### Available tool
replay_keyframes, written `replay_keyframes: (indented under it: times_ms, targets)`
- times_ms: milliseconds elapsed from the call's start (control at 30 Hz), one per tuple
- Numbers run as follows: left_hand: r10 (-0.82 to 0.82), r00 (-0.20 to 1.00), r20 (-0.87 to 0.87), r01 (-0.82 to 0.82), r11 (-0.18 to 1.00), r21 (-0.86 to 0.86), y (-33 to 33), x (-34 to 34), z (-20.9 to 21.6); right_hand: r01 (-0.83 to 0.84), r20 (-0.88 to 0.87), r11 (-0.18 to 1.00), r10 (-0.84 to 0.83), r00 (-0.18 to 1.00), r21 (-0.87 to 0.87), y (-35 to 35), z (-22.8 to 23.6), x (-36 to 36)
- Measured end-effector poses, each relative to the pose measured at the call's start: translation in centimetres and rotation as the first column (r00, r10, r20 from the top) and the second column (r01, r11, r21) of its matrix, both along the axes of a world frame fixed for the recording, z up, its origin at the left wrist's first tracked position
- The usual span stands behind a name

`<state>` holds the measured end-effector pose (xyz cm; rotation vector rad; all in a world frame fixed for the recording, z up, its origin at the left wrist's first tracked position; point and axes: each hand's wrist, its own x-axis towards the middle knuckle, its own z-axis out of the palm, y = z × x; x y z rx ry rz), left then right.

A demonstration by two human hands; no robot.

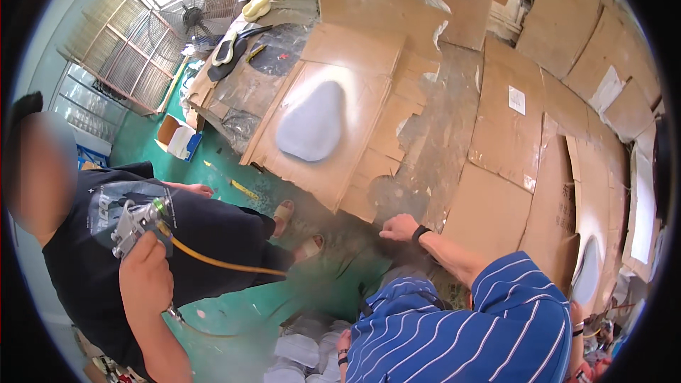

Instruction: The person repeatedly picks up white, curved plastic parts from a wire rack and places them onto a cardboard-covered table. The person handles the parts one at a time, moving them between the rack and the table in a continuous loop.

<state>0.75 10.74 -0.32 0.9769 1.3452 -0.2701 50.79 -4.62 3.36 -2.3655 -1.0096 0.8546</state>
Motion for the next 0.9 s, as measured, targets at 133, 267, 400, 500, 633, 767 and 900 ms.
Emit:
replay_keyframes:
  times_ms: [133, 267, 400, 500, 633, 767, 900]
  targets:
    - [0.066, 0.992, 0.11, -0.062, 0.997, -0.035, 1.4, -0.8, -2.7, 0.198, -0.015, 0.976, -0.197, 0.98, 0.086, -1.1, -0.6, -1.8]
    - [0.205, 0.973, 0.102, -0.209, 0.977, 0.032, 0.8, -2.8, -2.8, 0.325, -0.182, 0.924, -0.291, 0.939, 0.204, -2.3, 0.1, -4.3]
    - [-0.336, 0.942, 0.0, 0.33, 0.925, 0.19, -0.7, -5.6, -3.1, 0.379, -0.124, 0.91, -0.362, 0.924, 0.169, -3.1, 2.0, -8.2]
    - [-0.85, 0.434, -0.299, 0.877, 0.322, 0.357, -1.9, -8.4, -4.5, 0.39, -0.188, 0.907, -0.36, 0.914, 0.16, -4.4, 2.8, -11.3]
    - [-0.752, 0.524, -0.399, 0.808, 0.292, 0.512, -3.3, -10.9, -8.2, 0.288, -0.13, 0.958, -0.284, 0.95, 0.012, -4.7, 1.9, -12.4]
    - [-0.553, 0.733, -0.396, 0.662, 0.448, 0.601, -2.5, -12.8, -8.1, 0.172, -0.104, 0.973, -0.158, 0.982, 0.153, -0.7, 2.4, -9.2]
    - [-0.56, 0.789, -0.253, 0.588, 0.569, 0.575, -2.0, -10.5, -8.4, 0.085, -0.023, 0.971, -0.082, 0.996, 0.223, 3.0, 3.7, -4.7]
